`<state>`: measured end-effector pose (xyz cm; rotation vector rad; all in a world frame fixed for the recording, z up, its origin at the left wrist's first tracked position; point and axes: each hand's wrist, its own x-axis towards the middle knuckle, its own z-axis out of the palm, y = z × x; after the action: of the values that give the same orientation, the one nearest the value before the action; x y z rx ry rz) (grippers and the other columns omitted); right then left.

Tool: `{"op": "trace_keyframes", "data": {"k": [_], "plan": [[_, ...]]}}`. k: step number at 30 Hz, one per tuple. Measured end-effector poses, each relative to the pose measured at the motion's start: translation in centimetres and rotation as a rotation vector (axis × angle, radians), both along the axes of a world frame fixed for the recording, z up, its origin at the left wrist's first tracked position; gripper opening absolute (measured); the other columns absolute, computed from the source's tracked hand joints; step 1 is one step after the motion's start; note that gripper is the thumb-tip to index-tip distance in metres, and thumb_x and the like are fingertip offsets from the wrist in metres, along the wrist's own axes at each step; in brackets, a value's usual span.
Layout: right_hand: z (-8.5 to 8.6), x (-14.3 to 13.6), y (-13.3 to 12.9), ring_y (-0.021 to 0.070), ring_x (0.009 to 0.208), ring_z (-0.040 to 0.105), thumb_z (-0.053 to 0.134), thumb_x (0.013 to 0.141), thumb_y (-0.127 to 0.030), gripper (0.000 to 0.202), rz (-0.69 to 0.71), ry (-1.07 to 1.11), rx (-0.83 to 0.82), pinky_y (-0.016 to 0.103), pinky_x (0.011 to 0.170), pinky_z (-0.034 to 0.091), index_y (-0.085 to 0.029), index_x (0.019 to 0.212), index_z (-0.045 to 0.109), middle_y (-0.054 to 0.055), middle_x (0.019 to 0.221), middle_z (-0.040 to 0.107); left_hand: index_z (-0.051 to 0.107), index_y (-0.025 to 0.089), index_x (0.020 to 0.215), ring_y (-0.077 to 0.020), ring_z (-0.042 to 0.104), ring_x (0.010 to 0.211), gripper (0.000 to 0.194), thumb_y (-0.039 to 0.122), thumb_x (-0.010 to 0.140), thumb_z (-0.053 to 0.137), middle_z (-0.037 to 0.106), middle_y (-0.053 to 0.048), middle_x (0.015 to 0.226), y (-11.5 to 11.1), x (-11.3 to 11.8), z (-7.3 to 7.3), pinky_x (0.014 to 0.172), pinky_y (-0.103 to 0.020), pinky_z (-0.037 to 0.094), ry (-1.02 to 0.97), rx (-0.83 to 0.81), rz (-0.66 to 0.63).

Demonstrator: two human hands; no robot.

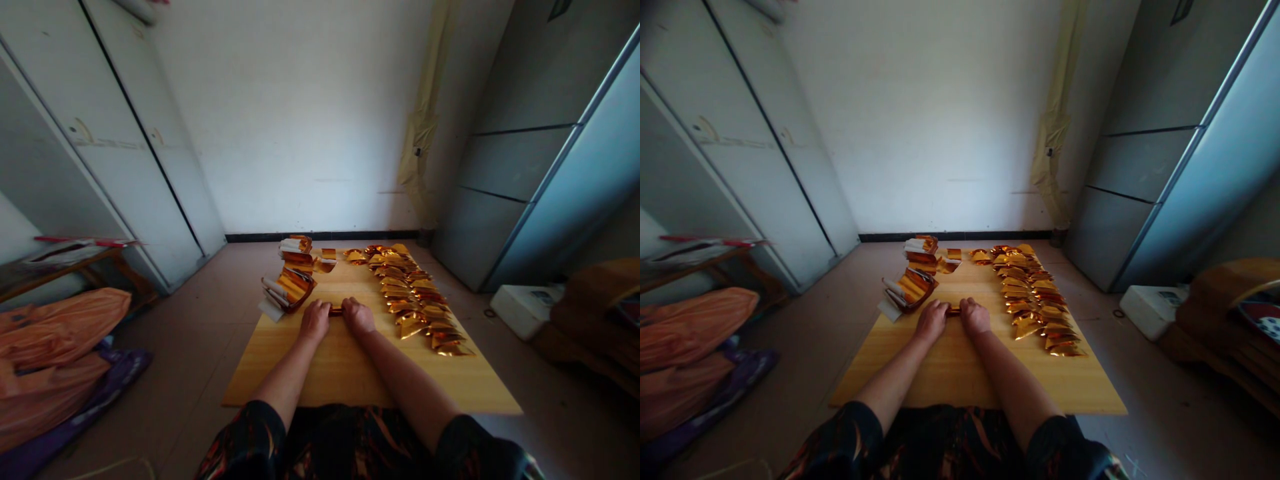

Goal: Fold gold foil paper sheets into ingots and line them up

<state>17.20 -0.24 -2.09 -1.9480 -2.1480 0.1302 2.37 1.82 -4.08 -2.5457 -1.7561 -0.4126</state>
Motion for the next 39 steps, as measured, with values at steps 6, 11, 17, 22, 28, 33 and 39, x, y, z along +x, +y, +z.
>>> {"op": "trace_keyframes", "data": {"k": [6, 11, 17, 22, 28, 33, 39], "plan": [[0.4, -0.1, -0.1, 0.0149, 0.082, 0.061, 0.038, 0.092, -0.021, 0.022, -0.013, -0.014, -0.011, 0.023, 0.065, 0.04, -0.023, 0.098, 0.059, 0.006, 0.099, 0.063, 0.063, 0.02, 0.106, -0.019, 0.054, 0.094, 0.035, 0.009, 0.085, 0.038, 0.059, -0.009, 0.097, -0.1, 0.1, 0.2, 0.085, -0.029, 0.041, -0.015, -0.011, 0.009], [0.4, -0.2, -0.2, 0.015, 0.081, 0.061, 0.038, 0.092, -0.021, 0.022, -0.014, 0.004, -0.012, 0.023, 0.064, 0.039, -0.023, 0.098, 0.059, 0.006, 0.099, 0.063, 0.064, 0.02, 0.103, -0.0189, 0.054, 0.095, 0.034, 0.007, 0.083, 0.04, 0.06, -0.009, 0.095, -0.1, 0.2, 0.3, 0.086, -0.029, 0.04, -0.031, -0.027, 0.014], [0.0, -0.1, 0.0, 0.0148, 0.079, 0.06, 0.037, 0.092, -0.023, 0.024, -0.03, 0.002, -0.001, 0.023, 0.063, 0.039, -0.024, 0.097, 0.06, 0.006, 0.098, 0.063, 0.062, 0.019, 0.106, -0.019, 0.055, 0.095, 0.033, 0.008, 0.085, 0.039, 0.06, -0.009, 0.097, -0.1, 0.2, 0.3, 0.086, -0.029, 0.041, -0.045, -0.019, 0.014], [-0.2, 0.1, 0.2, 0.0155, 0.077, 0.06, 0.036, 0.093, -0.024, 0.025, -0.026, 0.005, 0.005, 0.024, 0.063, 0.039, -0.024, 0.098, 0.06, 0.006, 0.097, 0.063, 0.061, 0.019, 0.109, -0.0184, 0.055, 0.096, 0.034, 0.009, 0.085, 0.04, 0.061, -0.009, 0.098, -0.1, 0.2, 0.3, 0.087, -0.029, 0.041, -0.057, -0.023, 0.036], [0.1, 0.4, 0.1, 0.0142, 0.079, 0.06, 0.037, 0.091, -0.023, 0.024, -0.019, 0.002, -0.018, 0.023, 0.065, 0.039, -0.023, 0.096, 0.06, 0.005, 0.099, 0.062, 0.063, 0.019, 0.104, -0.0183, 0.054, 0.096, 0.028, 0.013, 0.082, 0.046, 0.06, -0.008, 0.097, 0.0, -0.1, 0.1, 0.088, -0.028, 0.042, -0.132, -0.015, 0.022], [0.0, 0.7, -0.2, 0.0138, 0.083, 0.059, 0.046, 0.086, -0.026, 0.018, 0.012, 0.082, 0.018, 0.021, 0.068, 0.039, -0.022, 0.098, 0.058, 0.004, 0.101, 0.061, 0.062, 0.019, 0.102, -0.0189, 0.054, 0.097, 0.03, 0.013, 0.074, 0.052, 0.059, -0.007, 0.098, -0.1, -0.3, -0.1, 0.09, -0.029, 0.042, -0.209, -0.007, 0.01], [-0.8, 1.2, 0.1, 0.0151, 0.086, 0.059, 0.049, 0.081, -0.022, 0.021, 0.055, 0.161, 0.07, 0.021, 0.071, 0.04, -0.02, 0.099, 0.058, 0.005, 0.101, 0.061, 0.063, 0.018, 0.102, -0.0188, 0.054, 0.097, 0.033, 0.011, 0.071, 0.052, 0.059, -0.007, 0.098, -0.2, -0.2, 0.0, 0.089, -0.028, 0.043, -0.243, -0.009, 0.018]]}}
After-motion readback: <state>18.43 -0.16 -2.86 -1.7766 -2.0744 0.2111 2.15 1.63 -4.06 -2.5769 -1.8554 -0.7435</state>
